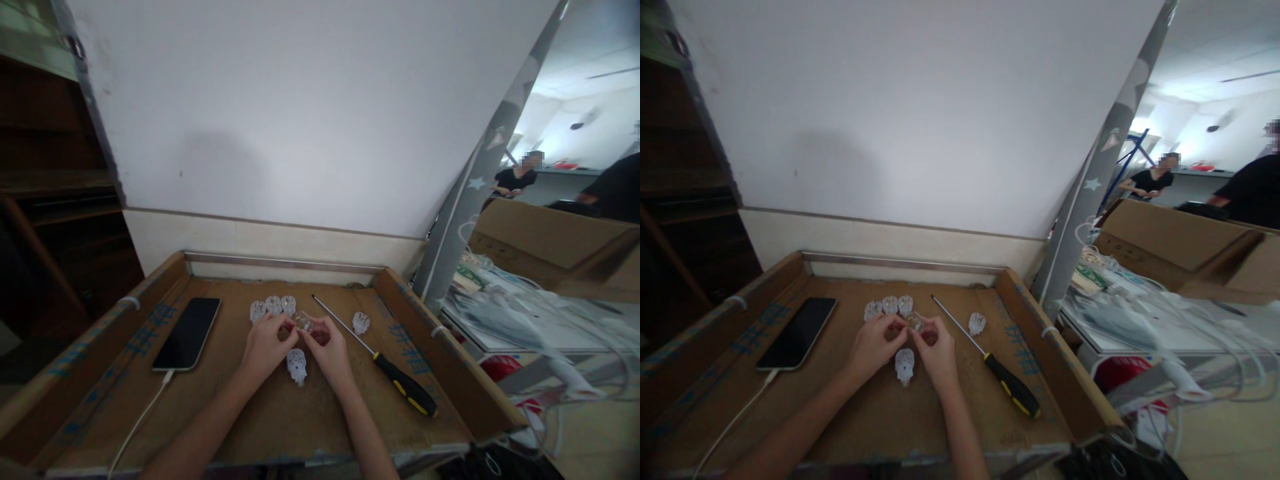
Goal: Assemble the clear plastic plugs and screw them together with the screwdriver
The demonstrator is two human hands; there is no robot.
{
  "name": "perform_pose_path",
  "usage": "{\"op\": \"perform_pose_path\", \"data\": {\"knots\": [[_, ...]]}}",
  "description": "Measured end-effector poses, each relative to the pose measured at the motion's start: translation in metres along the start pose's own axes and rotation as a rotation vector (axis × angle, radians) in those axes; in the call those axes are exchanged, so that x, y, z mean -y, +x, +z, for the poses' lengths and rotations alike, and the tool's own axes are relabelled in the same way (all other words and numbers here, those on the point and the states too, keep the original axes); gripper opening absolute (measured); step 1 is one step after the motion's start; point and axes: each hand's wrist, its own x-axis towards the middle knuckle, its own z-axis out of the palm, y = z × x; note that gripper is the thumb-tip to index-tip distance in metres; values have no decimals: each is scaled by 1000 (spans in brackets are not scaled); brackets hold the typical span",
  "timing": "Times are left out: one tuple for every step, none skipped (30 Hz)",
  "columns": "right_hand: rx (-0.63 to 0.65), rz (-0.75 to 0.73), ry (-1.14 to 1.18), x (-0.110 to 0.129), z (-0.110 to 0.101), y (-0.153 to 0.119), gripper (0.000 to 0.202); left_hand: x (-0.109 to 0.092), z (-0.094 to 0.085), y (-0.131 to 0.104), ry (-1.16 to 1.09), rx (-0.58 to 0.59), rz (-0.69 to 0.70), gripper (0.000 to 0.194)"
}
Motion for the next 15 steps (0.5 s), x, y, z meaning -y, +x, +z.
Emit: {"op": "perform_pose_path", "data": {"knots": [[1, -4, -4, 0, 0, 0, 29, 0, 0, 0, -3, 0, -7, 7], [0, -6, -8, 1, 0, 0, 29, 0, 1, 0, -5, -2, -9, 7], [-2, -5, -11, 1, 0, 0, 29, 0, 1, 0, -4, -6, -7, 7], [-4, -3, -15, 2, 0, 0, 30, 0, 1, 0, -3, -10, 0, 7], [-5, 1, -18, 2, 0, 0, 30, 0, 1, 0, -1, -15, 8, 7], [-5, 3, -20, 2, 0, 0, 30, 0, 1, 0, 3, -21, 11, 7], [-4, 4, -23, 2, 1, 0, 30, 0, 0, 0, 8, -28, 11, 7], [-1, 5, -25, 2, 1, 0, 30, 0, 0, -1, 15, -37, 9, 7], [3, 7, -26, 1, 1, 0, 29, -1, 0, -1, 23, -44, 6, 6], [5, 8, -26, 1, 1, 0, 29, -1, 0, -1, 32, -48, 4, 6], [8, 8, -26, 1, 1, 0, 30, -1, 1, -1, 42, -49, 6, 7], [11, 8, -25, 0, 1, 0, 30, -1, 1, -2, 49, -45, 13, 7], [13, 7, -23, 0, 1, 0, 31, -2, 1, -2, 51, -41, 19, 7], [12, 6, -18, -1, 1, 0, 31, -2, 2, -1, 49, -37, 22, 8], [10, 5, -9, -1, 1, 1, 32, -2, 2, -1, 41, -34, 20, 8]]}}
